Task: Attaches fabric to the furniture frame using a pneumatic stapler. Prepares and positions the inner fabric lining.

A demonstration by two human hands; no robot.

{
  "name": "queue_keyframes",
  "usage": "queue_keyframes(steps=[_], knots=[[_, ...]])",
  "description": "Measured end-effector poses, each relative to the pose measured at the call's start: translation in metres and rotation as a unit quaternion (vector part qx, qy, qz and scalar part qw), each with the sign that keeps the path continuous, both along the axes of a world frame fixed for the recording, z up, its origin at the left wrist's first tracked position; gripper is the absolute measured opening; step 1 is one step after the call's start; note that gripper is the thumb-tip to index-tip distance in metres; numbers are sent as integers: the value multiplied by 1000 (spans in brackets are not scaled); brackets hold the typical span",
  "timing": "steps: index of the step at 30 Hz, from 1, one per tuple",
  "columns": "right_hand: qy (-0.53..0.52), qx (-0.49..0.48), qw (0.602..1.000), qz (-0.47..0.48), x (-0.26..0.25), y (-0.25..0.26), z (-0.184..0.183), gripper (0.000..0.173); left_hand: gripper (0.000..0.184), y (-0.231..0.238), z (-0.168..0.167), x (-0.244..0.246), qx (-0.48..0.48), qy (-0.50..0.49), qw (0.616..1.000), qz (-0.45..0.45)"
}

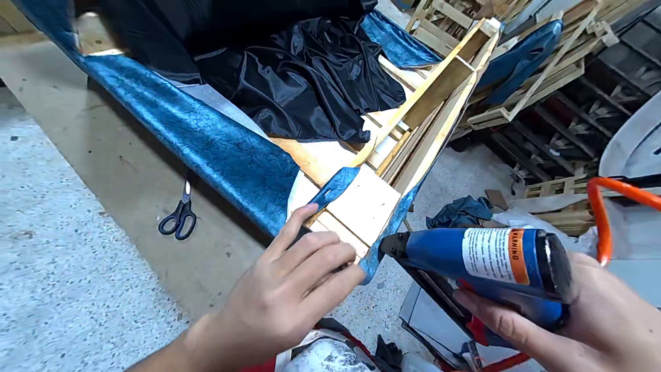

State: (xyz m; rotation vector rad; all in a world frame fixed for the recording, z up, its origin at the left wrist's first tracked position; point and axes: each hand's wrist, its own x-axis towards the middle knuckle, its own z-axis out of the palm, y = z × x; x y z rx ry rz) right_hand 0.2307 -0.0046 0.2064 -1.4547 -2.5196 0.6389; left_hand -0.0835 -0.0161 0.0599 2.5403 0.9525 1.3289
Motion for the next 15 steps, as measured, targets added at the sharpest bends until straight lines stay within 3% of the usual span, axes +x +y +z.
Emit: queue_keyframes(steps=[2, 4, 9, 15], knots=[[7, -12, 1000, -20, 1, -6, 4, 29, 29, 14, 10, -2, 27, 60, 996, -52], [18, -40, 998, -53, 3, -17, 11, 31, 23, 32, 18, -3, 70, 100, 986, -113], [11, -48, 996, -72, 19, -49, 18, 37, 14, 38, 11, 7, 219, 69, 964, -135], [37, -98, 990, -99, 6, -73, 24, 39, 27, 56, 18, 31, 130, 16, 984, -124]])
